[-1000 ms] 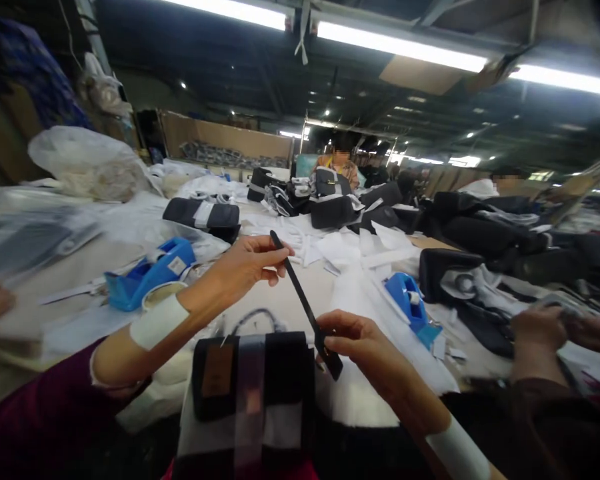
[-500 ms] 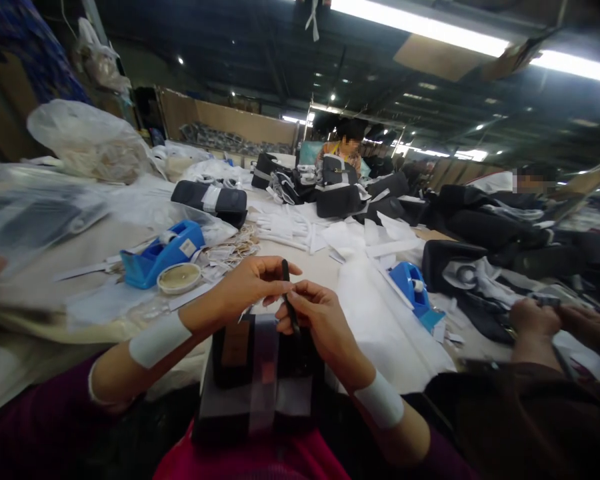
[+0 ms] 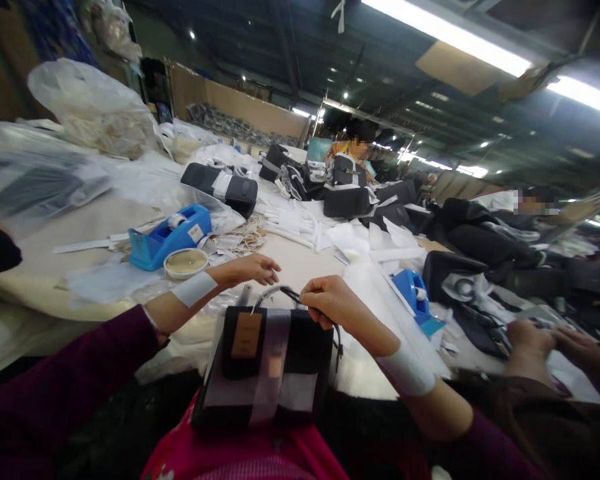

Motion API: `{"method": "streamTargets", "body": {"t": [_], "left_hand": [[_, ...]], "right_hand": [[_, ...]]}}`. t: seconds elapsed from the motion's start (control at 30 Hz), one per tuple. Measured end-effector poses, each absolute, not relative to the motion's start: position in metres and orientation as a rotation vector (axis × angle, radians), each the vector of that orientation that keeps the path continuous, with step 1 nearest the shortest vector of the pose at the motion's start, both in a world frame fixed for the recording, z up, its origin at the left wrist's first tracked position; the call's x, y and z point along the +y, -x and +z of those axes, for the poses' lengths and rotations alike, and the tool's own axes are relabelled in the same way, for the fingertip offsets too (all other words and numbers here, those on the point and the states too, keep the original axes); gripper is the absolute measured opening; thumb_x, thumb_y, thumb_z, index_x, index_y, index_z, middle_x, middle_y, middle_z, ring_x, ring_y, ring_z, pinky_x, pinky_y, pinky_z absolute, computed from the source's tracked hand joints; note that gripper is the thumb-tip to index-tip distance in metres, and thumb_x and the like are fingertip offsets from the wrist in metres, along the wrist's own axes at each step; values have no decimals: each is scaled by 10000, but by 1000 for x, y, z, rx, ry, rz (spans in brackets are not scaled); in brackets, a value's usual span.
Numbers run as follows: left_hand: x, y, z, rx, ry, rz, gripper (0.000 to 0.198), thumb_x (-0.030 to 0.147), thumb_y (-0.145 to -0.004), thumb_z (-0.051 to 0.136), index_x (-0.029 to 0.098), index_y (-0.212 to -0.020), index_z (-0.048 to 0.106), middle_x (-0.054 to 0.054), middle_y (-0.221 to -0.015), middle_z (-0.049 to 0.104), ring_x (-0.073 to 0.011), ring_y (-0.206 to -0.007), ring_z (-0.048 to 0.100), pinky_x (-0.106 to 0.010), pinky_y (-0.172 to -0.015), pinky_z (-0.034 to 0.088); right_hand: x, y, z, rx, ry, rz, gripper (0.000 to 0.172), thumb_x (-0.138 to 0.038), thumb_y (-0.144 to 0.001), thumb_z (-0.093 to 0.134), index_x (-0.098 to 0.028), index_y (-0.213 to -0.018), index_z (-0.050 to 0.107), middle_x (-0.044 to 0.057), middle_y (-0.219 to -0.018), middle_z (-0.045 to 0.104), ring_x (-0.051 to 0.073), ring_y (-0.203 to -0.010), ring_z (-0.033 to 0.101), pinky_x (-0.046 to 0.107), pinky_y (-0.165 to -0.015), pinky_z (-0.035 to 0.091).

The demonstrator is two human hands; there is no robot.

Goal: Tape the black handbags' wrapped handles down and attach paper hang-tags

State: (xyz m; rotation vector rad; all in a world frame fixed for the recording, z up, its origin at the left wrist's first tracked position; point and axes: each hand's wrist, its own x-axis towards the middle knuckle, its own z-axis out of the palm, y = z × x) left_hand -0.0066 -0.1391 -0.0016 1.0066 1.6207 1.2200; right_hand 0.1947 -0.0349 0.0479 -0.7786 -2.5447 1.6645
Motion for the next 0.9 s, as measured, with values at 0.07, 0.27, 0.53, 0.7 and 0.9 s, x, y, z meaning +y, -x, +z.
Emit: {"method": "streamTargets", "body": {"t": [0.07,0.27,0.53,0.7,0.9], "left_hand": [[-131,13,-16,1552,-994,1080,301,163,-527,709,123,-825,725,-53,-697,709,-164,-631,625,-250,-603,456],[-124,15,-20,1404,-971,922,206,119,-474,723,165,-674,732,-32,-556,657,-136,-462,528,-217,-423,308],[-121,15,-36,1440,-888,1032,136,99,-455,712,159,-574,686,-10,-499,599,-99,-394,416,-204,-381,198],[-121,13,-41,1509,-765,1152,111,131,-454,698,147,-560,669,-18,-508,601,-99,-426,426,-199,-401,235],[-114,23,-34,1575,-492,1449,92,182,-486,646,159,-492,558,-19,-484,557,-131,-471,490,-246,-466,390]], "right_hand": [[-32,-183,45,-2815,849,1417,142,-169,-666,553,-165,-524,562,-27,-353,519,87,-283,459,163,-309,319],[-43,-150,31,-3047,988,816,253,-158,-685,572,-160,-432,572,79,-427,606,165,-388,569,257,-434,442],[-50,-147,16,-2891,912,628,163,-151,-729,544,-141,-628,672,101,-597,691,191,-575,659,260,-558,453],[-45,-155,14,-2767,814,1080,55,-161,-771,574,-161,-777,629,19,-531,650,135,-426,583,235,-492,417],[-36,-184,25,-2279,625,2113,198,-318,-732,715,-145,-792,638,-9,-605,642,101,-481,587,204,-487,451]]}}
